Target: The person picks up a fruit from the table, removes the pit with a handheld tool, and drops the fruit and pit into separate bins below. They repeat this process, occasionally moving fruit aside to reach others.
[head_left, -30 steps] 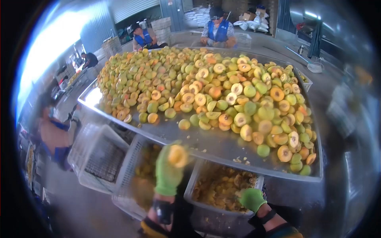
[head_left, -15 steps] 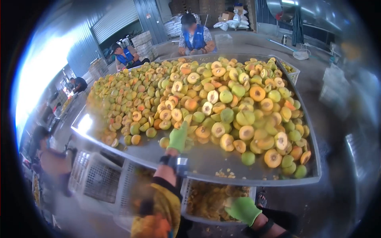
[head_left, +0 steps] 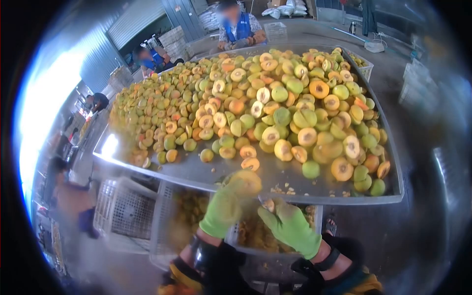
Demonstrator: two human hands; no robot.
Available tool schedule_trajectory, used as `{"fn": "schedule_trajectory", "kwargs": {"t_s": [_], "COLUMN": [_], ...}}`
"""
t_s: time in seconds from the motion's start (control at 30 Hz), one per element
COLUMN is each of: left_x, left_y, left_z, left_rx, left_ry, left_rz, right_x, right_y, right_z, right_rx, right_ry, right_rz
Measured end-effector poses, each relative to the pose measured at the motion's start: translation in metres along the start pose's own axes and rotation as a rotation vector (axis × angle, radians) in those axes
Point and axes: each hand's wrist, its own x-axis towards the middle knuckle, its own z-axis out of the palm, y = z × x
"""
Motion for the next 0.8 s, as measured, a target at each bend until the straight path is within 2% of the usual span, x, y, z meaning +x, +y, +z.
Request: {"fn": "schedule_trajectory", "kwargs": {"t_s": [0.07,0.1,0.17,0.23,0.3,0.33,0.4,0.47,0.5,0.57,0.6,0.67,0.73,0.8], "left_x": [-0.021,-0.025,-0.027,-0.026,-0.026,-0.025,-0.023,-0.023,-0.024,-0.023,-0.023,-0.023,-0.022,-0.026], "left_y": [-0.003,-0.008,-0.018,-0.006,-0.010,-0.009,-0.003,-0.010,-0.014,-0.019,-0.018,-0.013,-0.012,-0.014], "left_z": [0.022,0.021,0.017,0.027,0.023,0.024,0.031,0.026,0.023,0.016,0.017,0.024,0.028,0.025], "left_rx": [-0.404,-0.405,-0.619,-0.652,0.437,0.433,-0.337,-0.265,-0.191,-0.171,-0.158,-0.235,-0.313,-0.167], "left_ry": [0.003,0.009,-0.006,0.043,0.084,0.091,0.325,0.341,0.355,0.345,0.336,0.368,0.395,0.351], "left_rz": [-0.157,-0.156,-0.149,-0.163,0.294,0.292,-0.020,-0.007,0.003,0.008,0.021,-0.002,-0.021,0.020], "right_x": [-0.001,-0.002,0.000,0.004,0.007,0.009,0.010,0.010,0.010,0.007,0.005,0.002,0.004,0.004], "right_y": [-0.009,-0.010,-0.008,-0.009,-0.009,-0.009,-0.007,0.000,-0.002,-0.008,-0.008,-0.006,-0.007,-0.010], "right_z": [0.009,0.014,0.025,0.034,0.040,0.043,0.049,0.056,0.056,0.057,0.057,0.057,0.056,0.051], "right_rx": [-0.188,-0.187,-0.253,-0.259,-0.263,-0.206,-0.146,-0.320,-0.318,-0.143,-0.144,-0.119,-0.093,-0.061], "right_ry": [-0.025,-0.031,0.024,-0.007,-0.034,-0.063,-0.094,-0.065,-0.065,-0.155,-0.160,-0.075,-0.090,-0.111], "right_rz": [0.038,0.036,-0.002,0.019,0.053,0.046,0.042,-0.233,-0.230,0.113,0.116,-0.039,0.017,0.078]}}
